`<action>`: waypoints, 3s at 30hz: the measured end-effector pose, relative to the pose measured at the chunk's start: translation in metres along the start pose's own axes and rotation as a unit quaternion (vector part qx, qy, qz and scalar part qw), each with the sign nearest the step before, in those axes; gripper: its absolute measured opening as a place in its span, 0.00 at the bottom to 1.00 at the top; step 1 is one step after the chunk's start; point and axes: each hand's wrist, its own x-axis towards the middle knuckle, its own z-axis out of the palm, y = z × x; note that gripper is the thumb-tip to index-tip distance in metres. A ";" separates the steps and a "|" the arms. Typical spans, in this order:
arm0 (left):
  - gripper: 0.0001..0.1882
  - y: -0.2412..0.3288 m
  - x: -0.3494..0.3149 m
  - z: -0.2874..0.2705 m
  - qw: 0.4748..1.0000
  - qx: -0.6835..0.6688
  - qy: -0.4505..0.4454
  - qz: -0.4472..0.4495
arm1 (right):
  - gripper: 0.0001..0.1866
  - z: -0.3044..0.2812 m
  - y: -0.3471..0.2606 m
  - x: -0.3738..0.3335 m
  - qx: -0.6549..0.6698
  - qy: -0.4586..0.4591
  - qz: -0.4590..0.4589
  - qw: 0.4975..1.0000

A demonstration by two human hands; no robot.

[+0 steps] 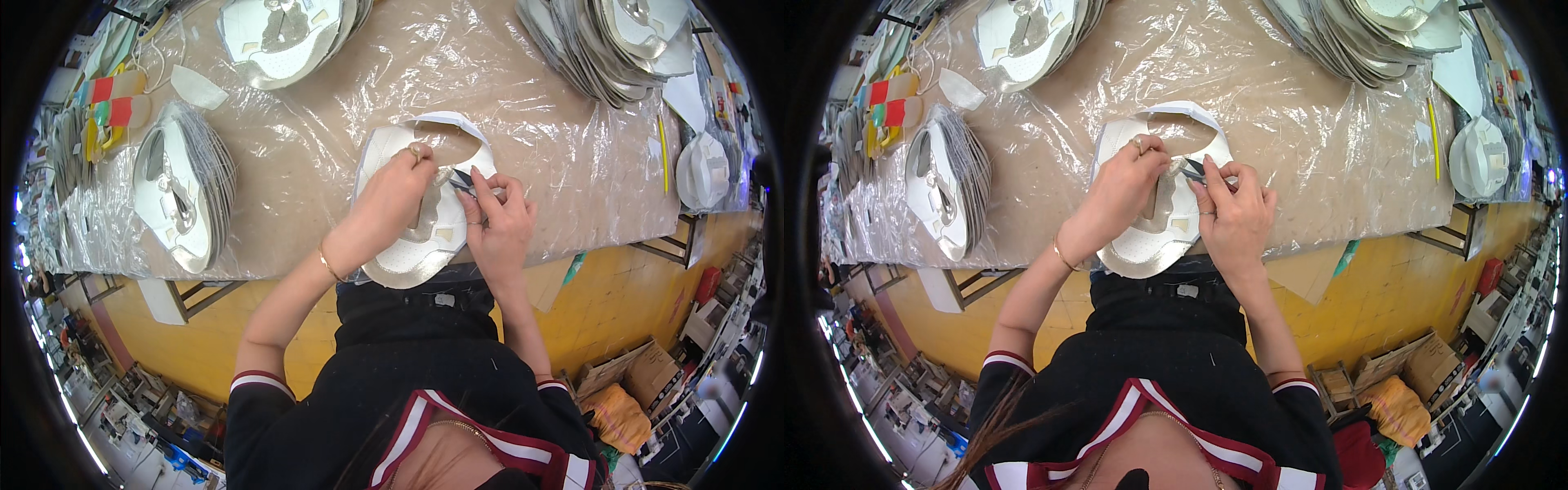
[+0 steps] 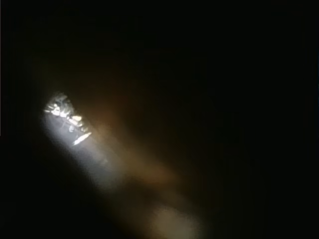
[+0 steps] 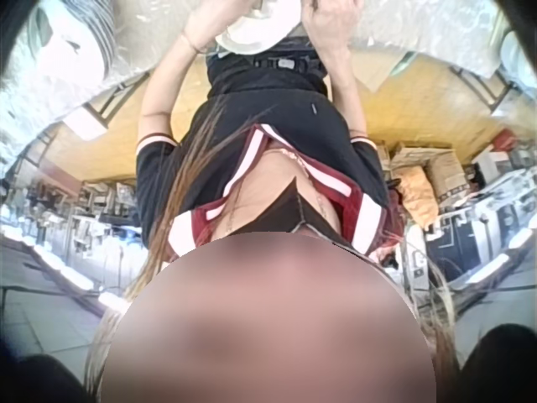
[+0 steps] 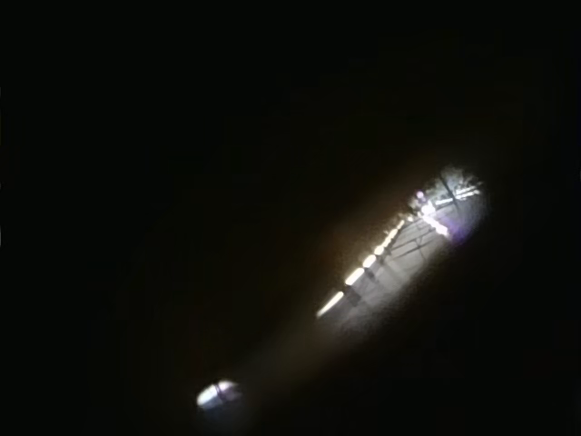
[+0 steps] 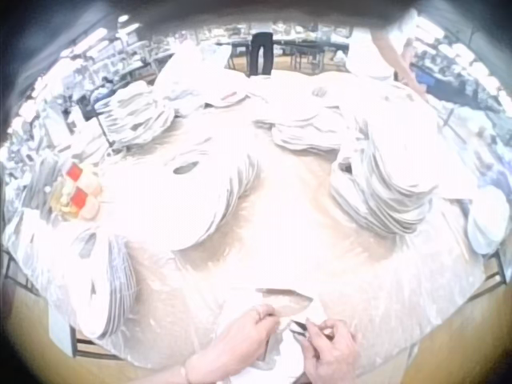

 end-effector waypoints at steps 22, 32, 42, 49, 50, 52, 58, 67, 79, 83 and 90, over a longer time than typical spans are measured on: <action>0.08 -0.001 -0.012 0.008 0.990 -0.065 0.118 -0.041 | 0.17 -0.002 0.005 0.014 -0.045 0.007 -0.083 0.996; 0.13 0.003 -0.016 0.006 0.991 -0.064 0.096 -0.066 | 0.21 -0.004 0.006 0.021 -0.139 -0.051 -0.169 0.975; 0.14 0.001 -0.016 0.006 0.989 -0.081 0.101 -0.068 | 0.23 0.002 0.015 0.026 -0.086 -0.076 -0.174 0.978; 0.11 0.011 -0.014 0.019 0.986 -0.050 0.135 -0.088 | 0.27 0.009 0.016 0.018 -0.018 -0.064 -0.119 0.991; 0.10 0.012 -0.013 0.021 0.984 -0.043 0.144 -0.091 | 0.27 0.010 0.016 0.017 -0.003 -0.054 -0.115 0.992; 0.09 0.014 -0.014 0.023 0.985 -0.028 0.148 -0.086 | 0.28 0.013 0.017 0.014 0.002 -0.043 -0.106 0.993; 0.08 0.013 -0.013 0.024 0.983 -0.012 0.174 -0.066 | 0.24 0.017 0.020 0.011 0.041 -0.018 -0.100 0.994; 0.08 0.000 -0.015 0.012 0.978 -0.122 0.157 -0.056 | 0.20 -0.015 0.006 0.008 -0.034 -0.099 -0.063 0.992; 0.08 0.003 -0.022 0.007 0.982 -0.148 0.092 -0.075 | 0.19 -0.001 0.004 0.008 -0.032 -0.052 -0.121 0.991; 0.07 0.005 -0.021 0.007 0.981 -0.145 0.101 -0.077 | 0.16 0.005 0.010 0.006 -0.028 -0.012 -0.142 0.989; 0.09 0.014 -0.007 -0.006 0.963 -0.224 0.085 -0.126 | 0.17 0.008 0.015 0.000 0.137 0.074 0.000 0.988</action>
